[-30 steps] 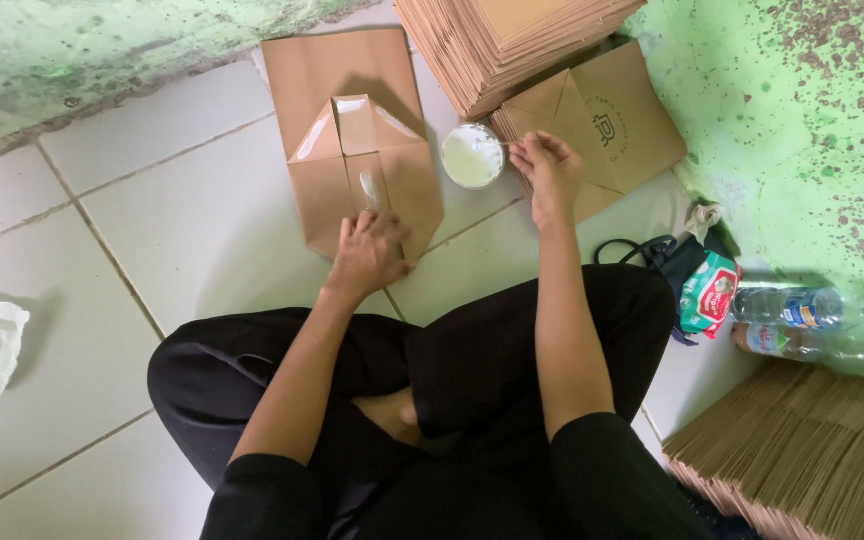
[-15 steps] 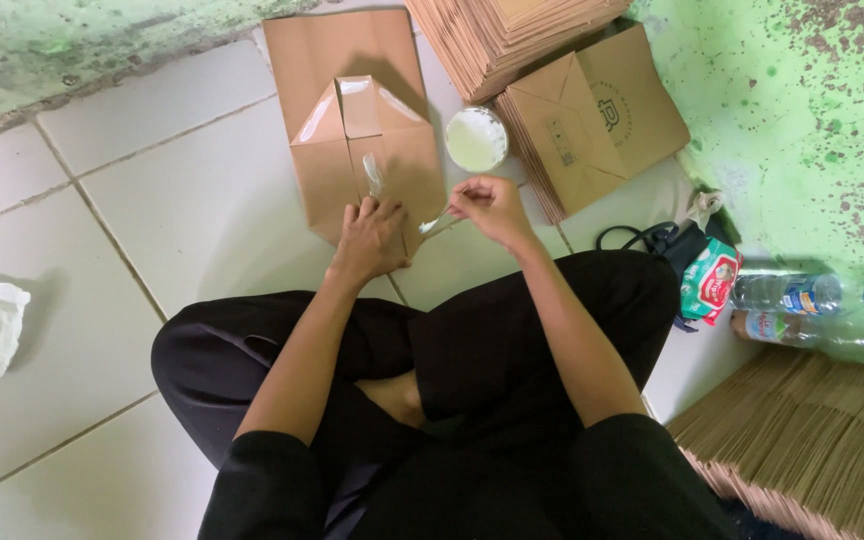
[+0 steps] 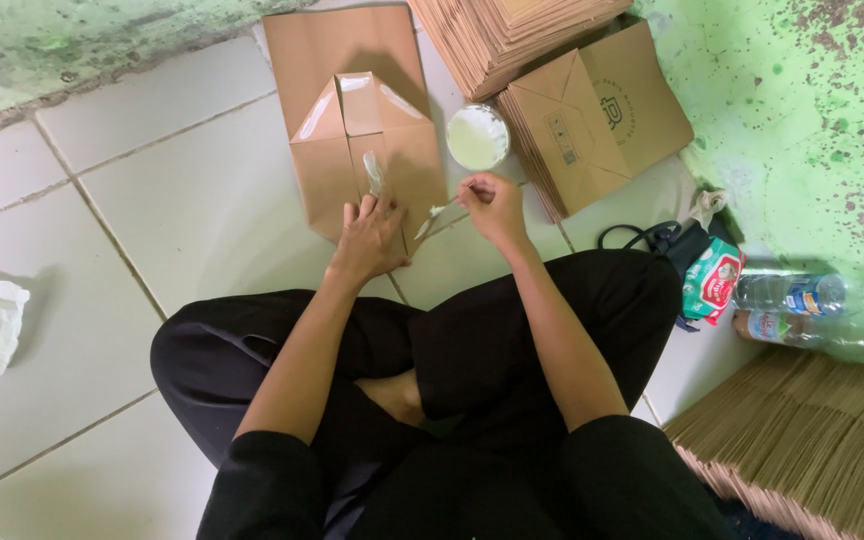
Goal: The person sits on the floor and uses a small stick to apply white glue to the flaps of a brown paper box. They fold and press the flaps to seal the box, then place it aside and repeat the process with another box.
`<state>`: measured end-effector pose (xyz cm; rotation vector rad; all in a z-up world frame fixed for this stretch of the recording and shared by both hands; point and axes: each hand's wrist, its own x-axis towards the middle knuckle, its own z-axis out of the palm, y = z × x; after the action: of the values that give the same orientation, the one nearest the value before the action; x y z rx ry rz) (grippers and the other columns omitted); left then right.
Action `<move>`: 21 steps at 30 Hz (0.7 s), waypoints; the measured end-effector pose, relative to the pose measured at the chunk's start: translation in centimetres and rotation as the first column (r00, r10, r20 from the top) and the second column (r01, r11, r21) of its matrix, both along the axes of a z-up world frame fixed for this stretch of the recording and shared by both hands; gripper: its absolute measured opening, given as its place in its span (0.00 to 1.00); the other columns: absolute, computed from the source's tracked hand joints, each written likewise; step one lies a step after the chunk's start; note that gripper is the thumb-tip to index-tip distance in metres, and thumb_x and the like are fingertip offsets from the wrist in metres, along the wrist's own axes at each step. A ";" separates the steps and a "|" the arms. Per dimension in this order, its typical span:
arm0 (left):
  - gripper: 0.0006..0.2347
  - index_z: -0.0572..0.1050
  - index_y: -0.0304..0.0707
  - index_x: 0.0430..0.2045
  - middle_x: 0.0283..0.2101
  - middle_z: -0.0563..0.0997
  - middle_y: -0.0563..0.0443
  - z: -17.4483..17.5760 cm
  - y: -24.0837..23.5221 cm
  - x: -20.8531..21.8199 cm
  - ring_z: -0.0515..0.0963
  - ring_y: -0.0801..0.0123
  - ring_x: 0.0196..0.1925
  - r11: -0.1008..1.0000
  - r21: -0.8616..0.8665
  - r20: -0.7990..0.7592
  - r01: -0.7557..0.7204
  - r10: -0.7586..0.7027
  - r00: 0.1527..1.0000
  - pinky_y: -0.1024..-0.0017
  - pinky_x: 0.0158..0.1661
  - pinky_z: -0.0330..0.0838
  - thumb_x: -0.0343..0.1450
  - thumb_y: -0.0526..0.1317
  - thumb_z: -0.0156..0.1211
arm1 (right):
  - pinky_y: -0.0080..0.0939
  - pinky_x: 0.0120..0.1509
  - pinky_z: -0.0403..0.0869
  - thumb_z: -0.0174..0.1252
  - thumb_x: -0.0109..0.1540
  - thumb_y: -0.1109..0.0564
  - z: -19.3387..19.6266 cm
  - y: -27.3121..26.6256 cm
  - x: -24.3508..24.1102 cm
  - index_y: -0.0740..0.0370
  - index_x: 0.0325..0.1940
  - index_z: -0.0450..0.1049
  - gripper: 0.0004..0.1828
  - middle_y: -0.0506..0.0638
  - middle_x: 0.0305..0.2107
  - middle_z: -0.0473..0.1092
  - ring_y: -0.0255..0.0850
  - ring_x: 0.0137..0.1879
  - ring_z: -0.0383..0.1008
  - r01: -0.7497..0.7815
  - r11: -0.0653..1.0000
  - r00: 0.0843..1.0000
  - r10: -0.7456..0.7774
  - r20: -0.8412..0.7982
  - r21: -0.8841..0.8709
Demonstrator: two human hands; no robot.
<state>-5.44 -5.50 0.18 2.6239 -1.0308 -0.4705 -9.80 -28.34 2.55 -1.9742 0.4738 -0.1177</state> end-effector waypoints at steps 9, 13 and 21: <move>0.36 0.70 0.50 0.58 0.56 0.68 0.53 -0.8 0.0 0.2 0.61 0.60 0.58 1.000 -0.002 0.004 0.013 -0.013 1.000 0.59 0.55 0.55 0.55 0.56 0.78 | 0.41 0.44 0.81 0.63 0.61 0.65 1.2 2.8 -0.8 0.67 0.43 0.79 0.07 0.61 0.34 0.79 0.42 0.36 0.82 -0.150 0.981 0.985 0.159 -0.062 0.122; 0.37 0.70 0.50 0.59 0.57 0.68 0.53 -1.2 0.0 0.1 0.61 0.60 0.58 1.000 0.009 0.003 0.010 -0.010 1.000 0.58 0.55 0.55 0.55 0.56 0.78 | 0.44 0.45 0.81 0.62 0.61 0.64 0.1 2.1 -0.5 0.69 0.44 0.78 0.08 0.64 0.35 0.78 0.46 0.37 0.82 -0.166 0.979 0.983 0.173 -0.055 0.116; 0.36 0.71 0.48 0.58 0.57 0.68 0.52 -1.3 -0.2 0.0 0.62 0.60 0.58 1.000 -0.023 0.018 -0.004 0.004 1.000 0.58 0.54 0.55 0.55 0.56 0.77 | 0.38 0.46 0.81 0.62 0.62 0.62 0.7 -0.5 0.2 0.62 0.41 0.79 0.04 0.56 0.33 0.80 0.42 0.37 0.83 -0.002 0.999 0.994 0.006 0.108 -0.033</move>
<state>-5.40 -5.73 -1.09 2.6144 -1.0301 -0.4318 -9.60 -28.86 3.22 -1.9897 0.3993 -0.2301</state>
